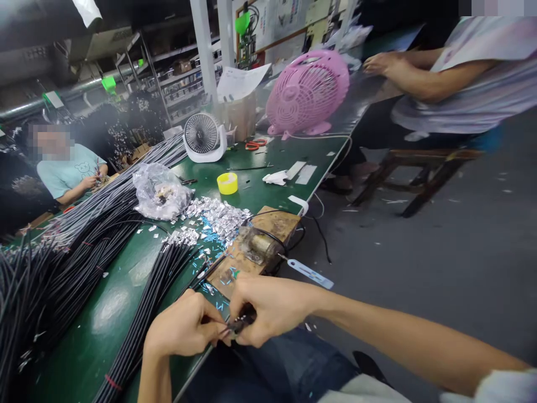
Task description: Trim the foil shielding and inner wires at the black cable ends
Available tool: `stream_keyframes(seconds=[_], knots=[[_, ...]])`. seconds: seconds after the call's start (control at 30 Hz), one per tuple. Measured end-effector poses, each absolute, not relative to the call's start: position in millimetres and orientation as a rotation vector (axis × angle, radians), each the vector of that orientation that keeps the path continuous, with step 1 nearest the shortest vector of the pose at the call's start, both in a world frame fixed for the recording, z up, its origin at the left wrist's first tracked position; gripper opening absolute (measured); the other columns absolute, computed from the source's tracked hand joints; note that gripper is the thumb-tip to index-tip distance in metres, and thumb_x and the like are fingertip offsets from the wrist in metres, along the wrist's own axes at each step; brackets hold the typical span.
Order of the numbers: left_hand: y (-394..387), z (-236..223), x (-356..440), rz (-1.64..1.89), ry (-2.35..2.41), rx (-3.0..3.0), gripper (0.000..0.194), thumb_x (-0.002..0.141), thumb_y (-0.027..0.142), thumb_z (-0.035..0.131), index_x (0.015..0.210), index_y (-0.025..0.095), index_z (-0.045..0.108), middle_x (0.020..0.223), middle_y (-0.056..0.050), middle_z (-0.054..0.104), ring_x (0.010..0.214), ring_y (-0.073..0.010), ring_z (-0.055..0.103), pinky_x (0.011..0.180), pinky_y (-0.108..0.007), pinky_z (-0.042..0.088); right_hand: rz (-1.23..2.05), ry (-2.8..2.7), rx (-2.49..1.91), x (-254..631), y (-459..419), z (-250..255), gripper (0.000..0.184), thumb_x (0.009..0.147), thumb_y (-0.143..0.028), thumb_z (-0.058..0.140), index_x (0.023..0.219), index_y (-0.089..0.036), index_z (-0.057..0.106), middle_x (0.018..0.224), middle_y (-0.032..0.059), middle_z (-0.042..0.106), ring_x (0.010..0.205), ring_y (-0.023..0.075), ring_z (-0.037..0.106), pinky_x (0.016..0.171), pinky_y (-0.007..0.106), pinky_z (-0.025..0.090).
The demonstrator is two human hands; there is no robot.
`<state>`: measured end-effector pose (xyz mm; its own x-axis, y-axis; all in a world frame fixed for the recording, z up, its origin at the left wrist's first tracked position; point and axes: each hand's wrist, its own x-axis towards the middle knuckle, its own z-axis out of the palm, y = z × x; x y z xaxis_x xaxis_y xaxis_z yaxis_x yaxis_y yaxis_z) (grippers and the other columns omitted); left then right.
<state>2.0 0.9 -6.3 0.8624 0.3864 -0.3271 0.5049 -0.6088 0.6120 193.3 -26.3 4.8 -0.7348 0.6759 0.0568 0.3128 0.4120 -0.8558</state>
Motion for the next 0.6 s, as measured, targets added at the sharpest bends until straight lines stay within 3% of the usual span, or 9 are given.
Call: stream_keyframes(seconds=[0.23,0.33,0.47,0.53,0.6], knots=[[3.7,-11.4,10.8,-0.349,0.615,2.223,0.029,0.088,0.032,0.052,0.111,0.015,0.056,0.112,-0.006,0.058,0.093,-0.0192,0.059,0.078,-0.037,0.051,1.367,-2.383,-0.876,191.2,-21.8,-6.5,0.020,0.063,0.003,0.060,0.073,-0.006,0.075,0.046,-0.0057,0.053,0.044,0.0047,0.040,0.043,0.013,0.031],[4.0,-8.0,16.5,-0.378,0.603,2.196,0.025,0.087,0.032,0.053,0.104,0.014,0.059,0.103,-0.005,0.061,0.085,-0.0161,0.061,0.072,-0.033,0.052,1.407,-2.425,-0.857,188.9,-22.4,-8.7,0.020,0.064,0.002,0.058,0.072,-0.007,0.075,0.051,-0.0030,0.059,0.046,0.0058,0.043,0.045,0.014,0.032],[4.9,7.0,21.5,-0.326,0.659,2.188,0.006,0.074,0.012,0.063,0.070,0.011,0.067,0.062,0.002,0.063,0.055,-0.0084,0.055,0.052,-0.017,0.044,1.276,-2.437,-0.937,184.5,-30.7,-2.9,0.019,0.056,0.005,0.059,0.051,-0.011,0.067,0.038,-0.0095,0.039,0.038,0.0046,0.028,0.038,0.017,0.023],[3.8,16.4,20.9,-0.268,0.703,2.181,0.011,0.066,0.004,0.063,0.061,0.012,0.068,0.051,0.004,0.060,0.046,-0.0057,0.049,0.044,-0.014,0.036,1.238,-2.378,-0.963,182.7,-34.9,0.5,0.021,0.053,0.006,0.057,0.042,-0.013,0.058,0.037,-0.0111,0.027,0.037,0.0041,0.022,0.036,0.018,0.018],[0.5,24.7,19.3,-0.208,0.738,2.175,0.015,0.064,0.002,0.060,0.057,0.013,0.067,0.048,0.005,0.057,0.041,-0.0037,0.044,0.040,-0.012,0.031,1.272,-2.279,-0.961,182.0,-35.7,1.4,0.023,0.053,0.005,0.055,0.040,-0.013,0.051,0.038,-0.0111,0.024,0.037,0.0036,0.021,0.035,0.018,0.016]])
